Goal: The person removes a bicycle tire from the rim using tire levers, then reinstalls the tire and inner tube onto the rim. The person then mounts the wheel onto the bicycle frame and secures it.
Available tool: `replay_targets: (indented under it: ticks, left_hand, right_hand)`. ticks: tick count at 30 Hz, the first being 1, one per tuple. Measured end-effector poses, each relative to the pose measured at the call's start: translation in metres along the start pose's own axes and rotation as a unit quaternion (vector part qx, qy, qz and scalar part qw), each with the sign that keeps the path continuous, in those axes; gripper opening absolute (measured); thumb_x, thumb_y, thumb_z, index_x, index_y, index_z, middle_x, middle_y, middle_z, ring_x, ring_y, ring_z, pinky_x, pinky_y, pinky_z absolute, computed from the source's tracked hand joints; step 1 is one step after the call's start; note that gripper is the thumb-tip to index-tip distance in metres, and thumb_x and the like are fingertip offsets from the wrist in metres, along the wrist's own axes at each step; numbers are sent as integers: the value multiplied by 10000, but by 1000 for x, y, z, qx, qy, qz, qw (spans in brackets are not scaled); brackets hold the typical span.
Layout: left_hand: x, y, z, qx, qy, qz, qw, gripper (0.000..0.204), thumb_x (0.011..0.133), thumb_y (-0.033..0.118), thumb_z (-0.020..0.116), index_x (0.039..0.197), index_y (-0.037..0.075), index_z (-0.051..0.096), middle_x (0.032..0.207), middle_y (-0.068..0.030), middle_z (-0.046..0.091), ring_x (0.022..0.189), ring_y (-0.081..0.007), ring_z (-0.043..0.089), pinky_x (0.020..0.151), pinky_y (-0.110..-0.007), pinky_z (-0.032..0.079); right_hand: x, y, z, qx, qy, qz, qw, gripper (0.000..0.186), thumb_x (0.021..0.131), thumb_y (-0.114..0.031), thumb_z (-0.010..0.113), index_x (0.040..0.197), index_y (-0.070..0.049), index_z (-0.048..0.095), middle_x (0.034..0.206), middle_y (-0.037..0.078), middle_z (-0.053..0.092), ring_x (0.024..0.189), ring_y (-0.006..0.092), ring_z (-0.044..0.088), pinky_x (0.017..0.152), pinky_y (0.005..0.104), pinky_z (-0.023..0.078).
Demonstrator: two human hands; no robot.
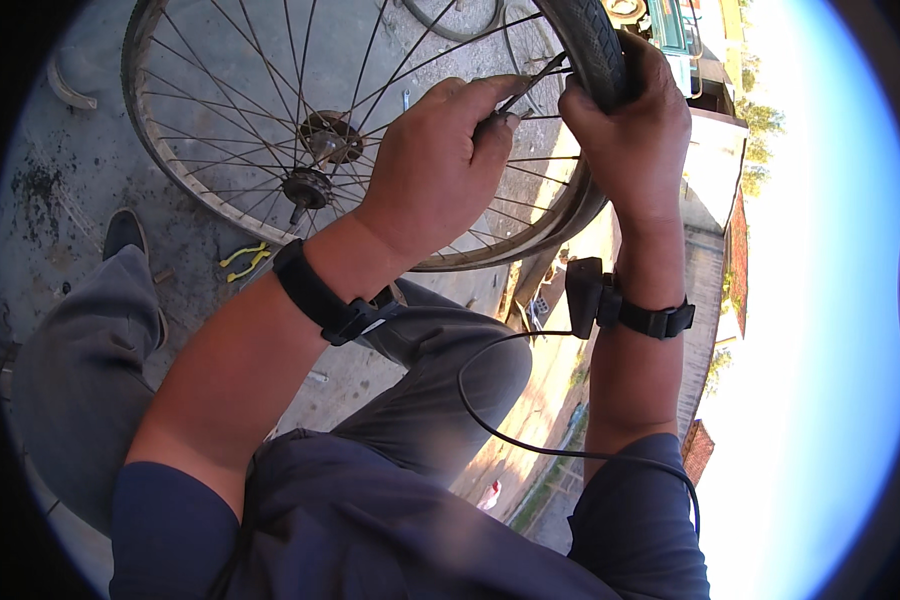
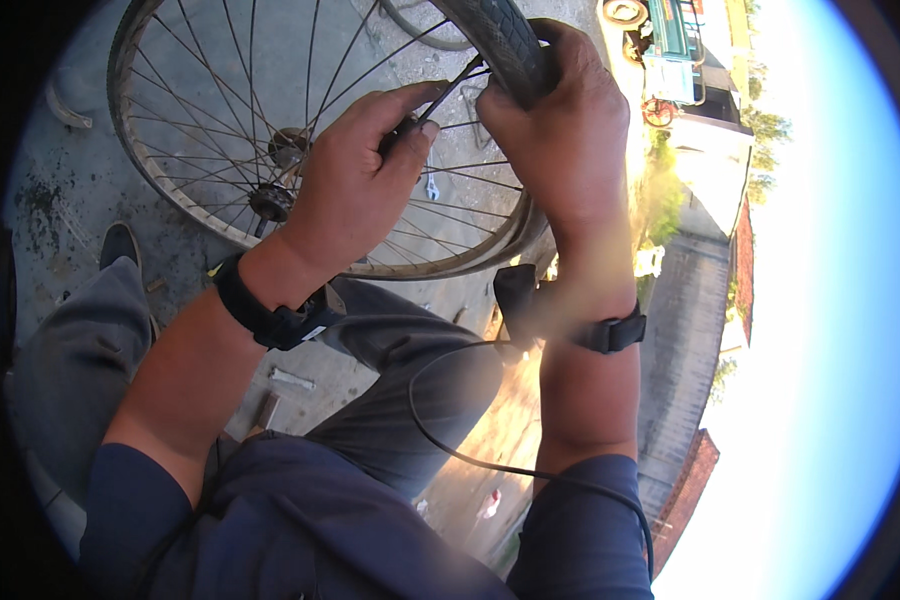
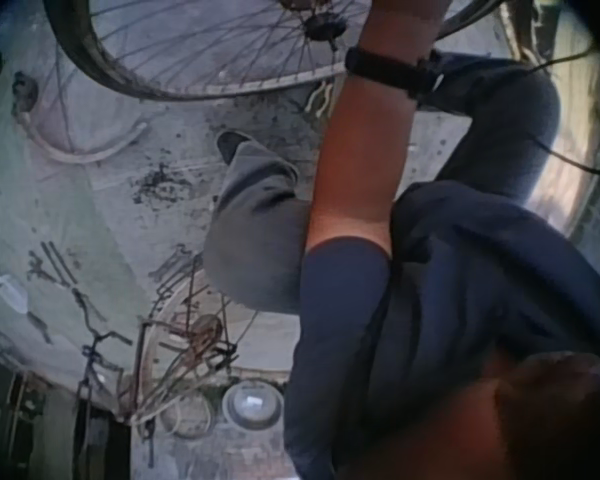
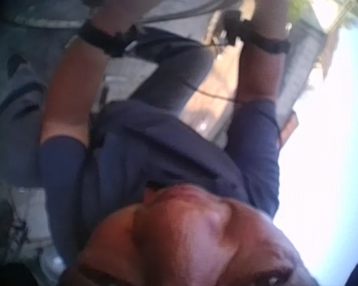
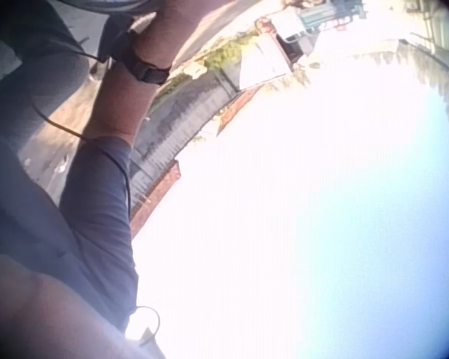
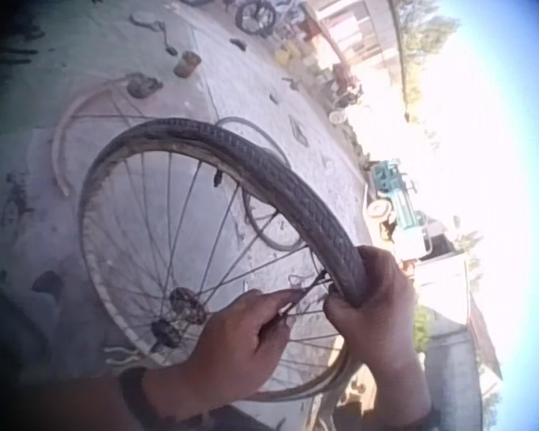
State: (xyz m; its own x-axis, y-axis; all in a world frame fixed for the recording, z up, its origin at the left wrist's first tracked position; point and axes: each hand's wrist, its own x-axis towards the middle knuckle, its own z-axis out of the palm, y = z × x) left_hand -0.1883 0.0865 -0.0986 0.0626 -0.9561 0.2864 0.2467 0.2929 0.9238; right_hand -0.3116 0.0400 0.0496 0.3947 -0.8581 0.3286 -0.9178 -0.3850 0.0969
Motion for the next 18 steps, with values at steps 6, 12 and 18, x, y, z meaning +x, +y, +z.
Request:
replay_targets:
  ticks: [6,12,18]
  left_hand:
    - [-7,5,1,1,32,43,999,296,935,94,662,1228,59,685,903,-159,639,754,-347,666,670,-433,535]
    - [-4,3,1,37,48,83,995,272,934,106,673,1204,78,694,896,-145,634,728,-338,666,651,-429,544]
    - [-4,0,-1,40,51,80,995,259,940,124,675,1195,84,696,894,-141,635,731,-335,670,647,-427,546]
  right_hand:
    - [-2,8,-2,145,-41,129,980,373,747,-184,851,1041,-1,713,872,86,757,752,141,694,737,297,559]
    - [-1,9,-5,185,-67,147,969,316,752,-158,855,993,1,726,849,26,737,752,58,624,718,248,529]
    - [1,10,-2,241,-69,135,959,279,760,-114,845,980,4,722,853,9,726,758,49,604,713,233,517]
